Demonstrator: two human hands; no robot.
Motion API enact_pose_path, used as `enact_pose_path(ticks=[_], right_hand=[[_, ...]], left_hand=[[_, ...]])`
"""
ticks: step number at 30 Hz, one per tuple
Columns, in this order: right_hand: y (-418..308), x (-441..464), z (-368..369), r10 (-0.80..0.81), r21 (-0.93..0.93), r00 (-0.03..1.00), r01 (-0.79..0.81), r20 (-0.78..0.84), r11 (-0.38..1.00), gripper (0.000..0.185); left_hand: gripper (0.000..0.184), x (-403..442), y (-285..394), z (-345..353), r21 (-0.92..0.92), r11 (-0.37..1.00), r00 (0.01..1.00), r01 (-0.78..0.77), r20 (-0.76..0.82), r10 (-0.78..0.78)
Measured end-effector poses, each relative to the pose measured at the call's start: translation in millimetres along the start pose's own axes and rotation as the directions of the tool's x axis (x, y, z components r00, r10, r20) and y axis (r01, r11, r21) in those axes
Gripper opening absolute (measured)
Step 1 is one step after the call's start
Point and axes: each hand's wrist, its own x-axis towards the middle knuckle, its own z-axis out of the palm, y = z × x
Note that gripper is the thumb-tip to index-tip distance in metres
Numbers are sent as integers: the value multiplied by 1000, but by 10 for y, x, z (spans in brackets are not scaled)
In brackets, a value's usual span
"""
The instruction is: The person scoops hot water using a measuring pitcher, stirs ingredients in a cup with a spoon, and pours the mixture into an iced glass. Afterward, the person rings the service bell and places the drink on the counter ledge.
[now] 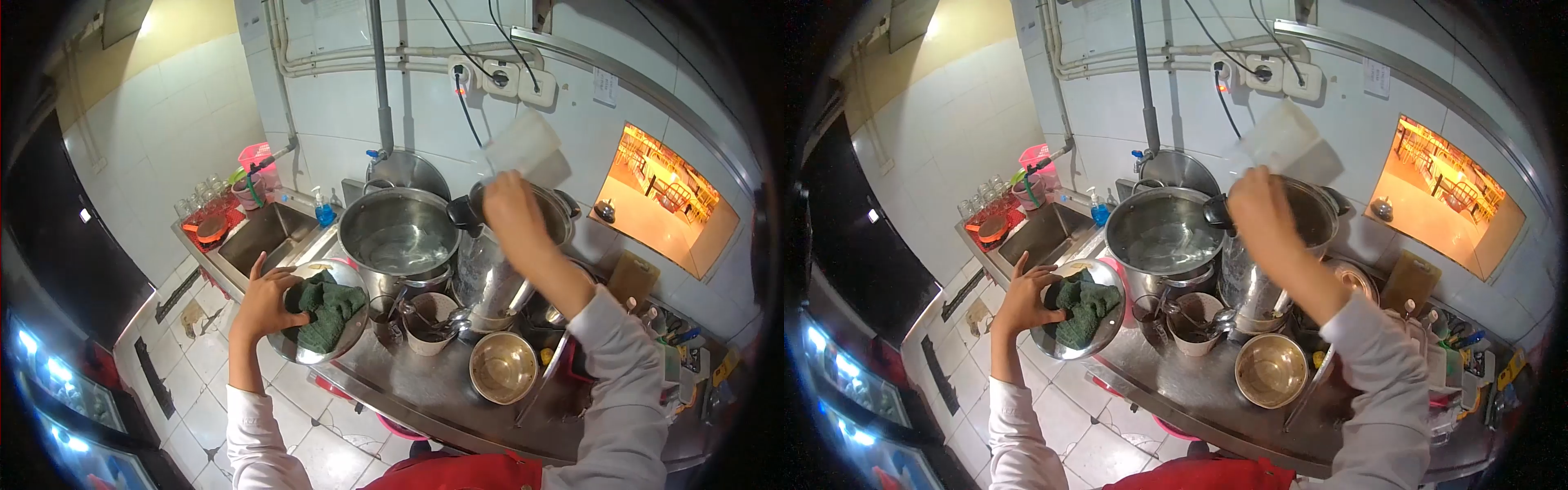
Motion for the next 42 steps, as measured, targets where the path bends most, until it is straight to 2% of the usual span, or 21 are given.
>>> enact_pose_path(ticks=[2,7,9,10,12,13,15,16,18,19,21,24,25,27,28,30,31,32,34,40,42], right_hand=[[-412,141,25,4,136,985,20,-172,990,10],[-1497,292,529,-143,1,988,143,-66,990,18],[-1747,322,980,-214,104,958,198,190,975,19],[-1793,342,1154,-216,108,960,199,181,974,19],[-1771,339,1484,-214,250,888,118,406,961,18],[-1748,330,1630,-223,257,890,125,398,958,18],[-1679,315,1769,-294,528,825,-6,482,849,19],[-1668,329,1763,-300,531,825,0,479,847,19],[-1619,349,1728,-272,627,766,-210,582,750,22],[-1675,323,1923,-274,628,767,-208,581,750,22],[-1788,298,2156,-136,699,839,-337,528,631,28],[-1807,246,2261,41,733,841,-494,540,467,31],[-1812,239,2273,44,732,840,-495,540,468,31],[-1827,243,2258,179,662,647,-748,741,-34,32],[-1848,233,2223,182,662,647,-749,741,-34,32],[-1914,234,2101,239,511,457,-682,856,-523,26],[-1917,268,1975,236,486,445,-615,864,-621,20],[-1931,310,1848,241,487,441,-613,864,-623,20],[-1907,420,1421,321,470,405,-349,856,-811,21],[-1344,745,397,448,545,493,-65,745,-836,24],[-1033,815,230,474,579,529,-42,704,-814,23]], left_hand=[[66,-23,-13,11,-2,1000,1000,11,3,-11],[66,-118,-31,47,-5,1000,999,30,9,-30],[66,-194,-39,53,-1,999,999,43,12,-43],[67,-232,-48,49,-2,999,999,52,14,-52],[66,-312,-80,26,-12,997,997,73,11,-73],[66,-349,-91,8,-20,997,997,81,19,-81],[66,-428,-141,7,-19,996,996,90,29,-89],[66,-449,-154,6,-19,995,995,97,28,-96],[66,-471,-171,10,-12,993,993,114,29,-114],[66,-478,-178,11,-11,993,993,117,28,-116],[67,-476,-194,19,-5,994,993,114,34,-113],[68,-475,-225,47,-12,993,993,114,29,-114],[68,-466,-219,42,-13,994,993,112,29,-112],[67,-444,-195,20,-28,993,993,117,24,-116],[67,-434,-184,9,-29,993,993,114,23,-113],[67,-407,-168,-7,-25,993,993,113,26,-113],[67,-395,-166,-9,-26,994,994,108,26,-107],[67,-380,-163,-9,-25,995,995,101,12,-101],[67,-348,-142,-12,-26,996,996,85,4,-85],[67,-231,-84,4,-10,998,998,58,-14,-58],[66,-182,-30,-14,-7,999,999,50,-3,-50]])
